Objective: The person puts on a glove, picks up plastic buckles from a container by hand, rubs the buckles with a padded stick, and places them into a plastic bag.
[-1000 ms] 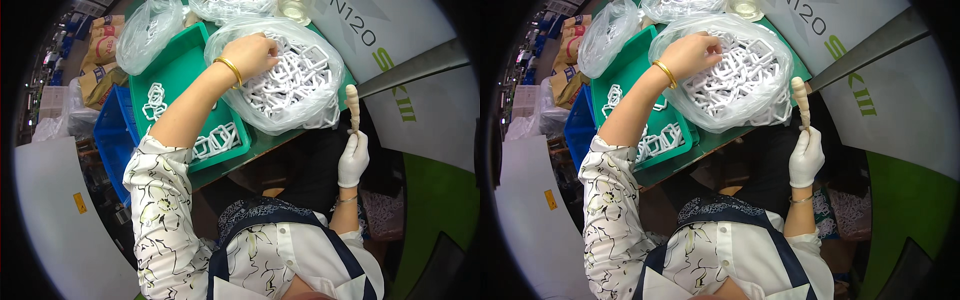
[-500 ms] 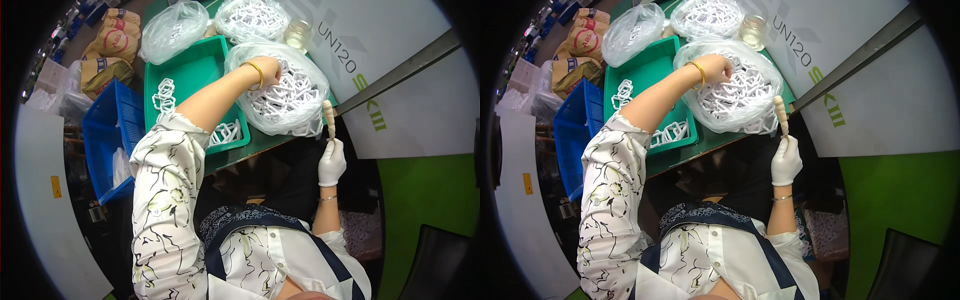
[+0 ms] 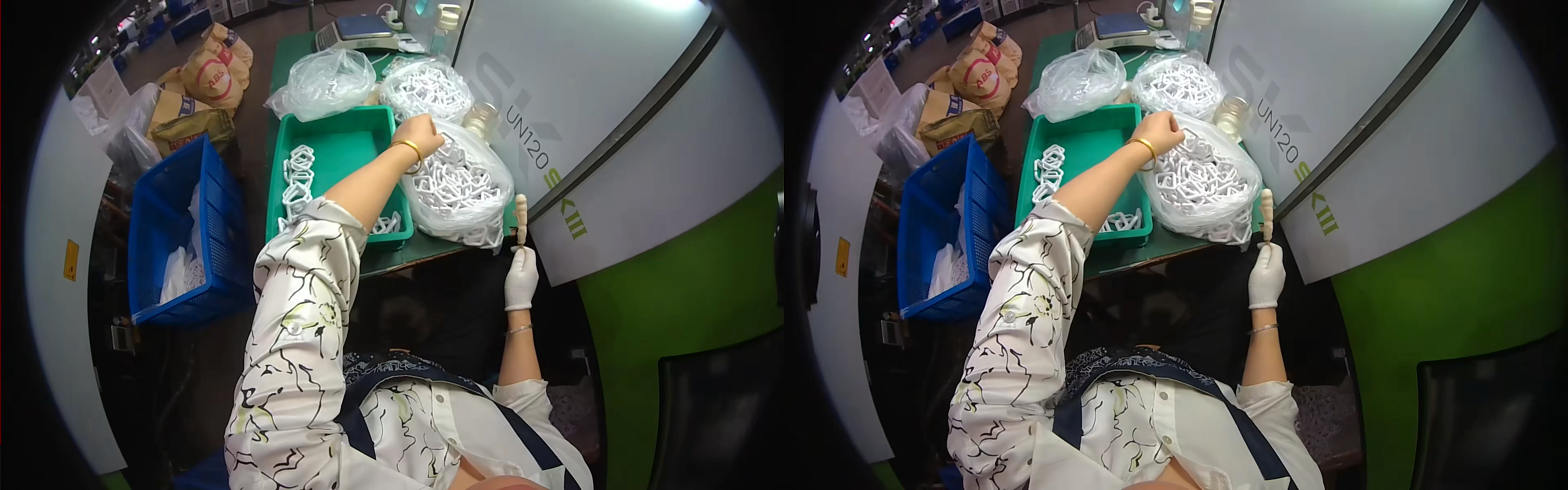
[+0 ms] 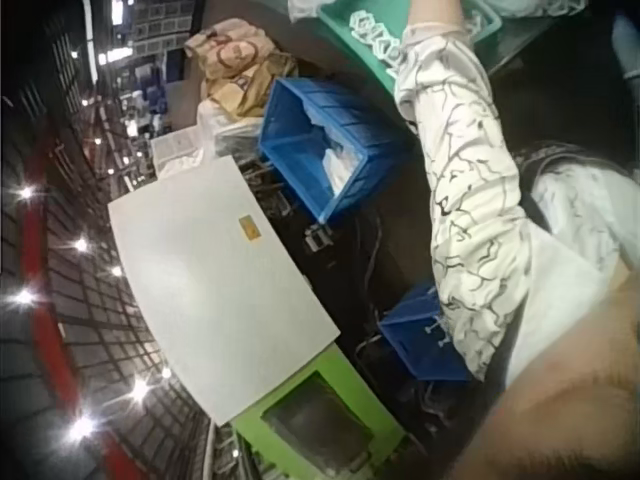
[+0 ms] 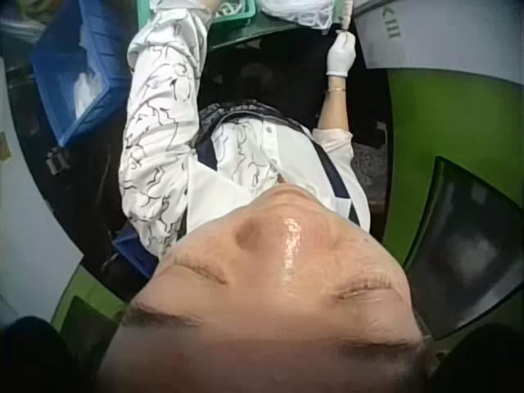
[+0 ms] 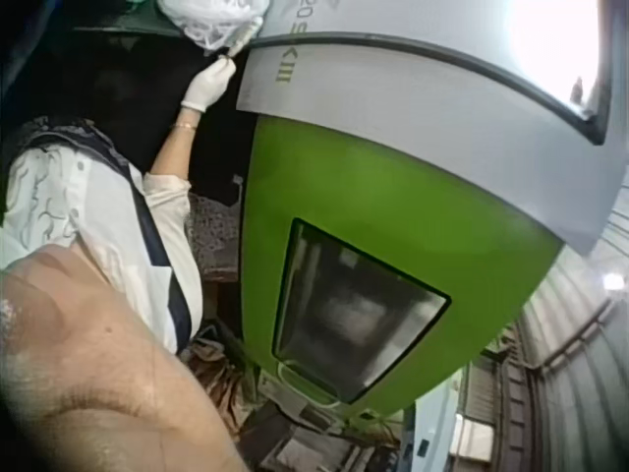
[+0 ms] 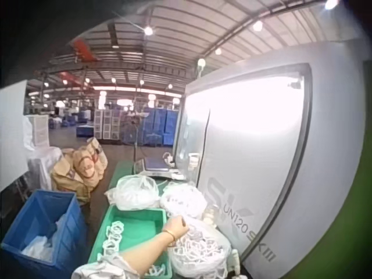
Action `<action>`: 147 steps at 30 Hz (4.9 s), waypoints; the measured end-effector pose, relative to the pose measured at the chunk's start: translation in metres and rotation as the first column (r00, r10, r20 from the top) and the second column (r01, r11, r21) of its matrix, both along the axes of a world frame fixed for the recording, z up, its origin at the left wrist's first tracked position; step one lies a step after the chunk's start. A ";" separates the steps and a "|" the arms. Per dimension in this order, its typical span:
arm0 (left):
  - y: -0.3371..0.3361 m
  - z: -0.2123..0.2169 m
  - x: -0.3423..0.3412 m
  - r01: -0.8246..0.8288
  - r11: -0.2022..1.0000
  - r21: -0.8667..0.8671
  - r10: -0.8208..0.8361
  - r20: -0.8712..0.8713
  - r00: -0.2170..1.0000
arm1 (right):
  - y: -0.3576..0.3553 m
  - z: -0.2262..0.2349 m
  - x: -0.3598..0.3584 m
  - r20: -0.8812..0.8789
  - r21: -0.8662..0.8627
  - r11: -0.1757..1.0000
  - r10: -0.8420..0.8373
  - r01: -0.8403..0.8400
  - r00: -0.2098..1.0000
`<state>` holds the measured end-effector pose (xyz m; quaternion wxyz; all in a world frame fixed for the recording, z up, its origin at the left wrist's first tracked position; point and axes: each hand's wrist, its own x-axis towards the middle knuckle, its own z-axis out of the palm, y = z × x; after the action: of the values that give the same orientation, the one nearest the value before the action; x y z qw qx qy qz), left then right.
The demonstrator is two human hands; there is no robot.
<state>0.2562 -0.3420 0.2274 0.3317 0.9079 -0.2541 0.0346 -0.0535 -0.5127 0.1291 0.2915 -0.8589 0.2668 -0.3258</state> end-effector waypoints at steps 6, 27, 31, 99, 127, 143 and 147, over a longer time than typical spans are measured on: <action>0.026 0.019 -0.040 -0.043 0.842 -0.537 -0.286 -0.513 0.810 | 0.061 0.054 0.036 0.097 0.068 0.953 0.290 -0.297 0.952; 0.030 -0.014 -0.026 0.006 0.991 -0.135 0.025 0.225 0.974 | -0.015 0.039 0.100 -0.186 0.319 0.943 0.158 -0.093 0.970; 0.021 -0.022 -0.005 -0.126 0.971 0.202 0.086 0.197 0.977 | -0.010 0.027 0.127 -0.227 0.339 0.940 0.126 -0.043 0.966; 0.019 0.008 -0.002 0.584 0.792 0.179 -0.591 -0.019 0.806 | 0.005 0.173 0.157 -0.637 0.206 0.964 0.260 -0.165 0.725; -0.019 0.005 0.036 0.246 0.729 0.639 -0.384 0.084 0.920 | -0.016 0.138 0.227 -0.849 0.121 0.963 0.226 -0.242 0.477; 0.098 0.021 -0.059 0.568 0.760 0.316 -0.594 -0.015 0.804 | 0.000 0.142 0.196 -0.919 0.070 0.968 0.156 -0.239 0.363; 0.147 0.018 -0.073 0.384 0.916 0.119 -0.379 -0.067 0.923 | -0.002 0.157 0.188 -0.841 0.003 0.963 0.149 -0.270 0.520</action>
<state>0.1832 -0.1954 0.2450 0.2776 0.8611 -0.4207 -0.0668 0.1343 -0.5149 0.2862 0.1109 -0.9522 0.2461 0.1428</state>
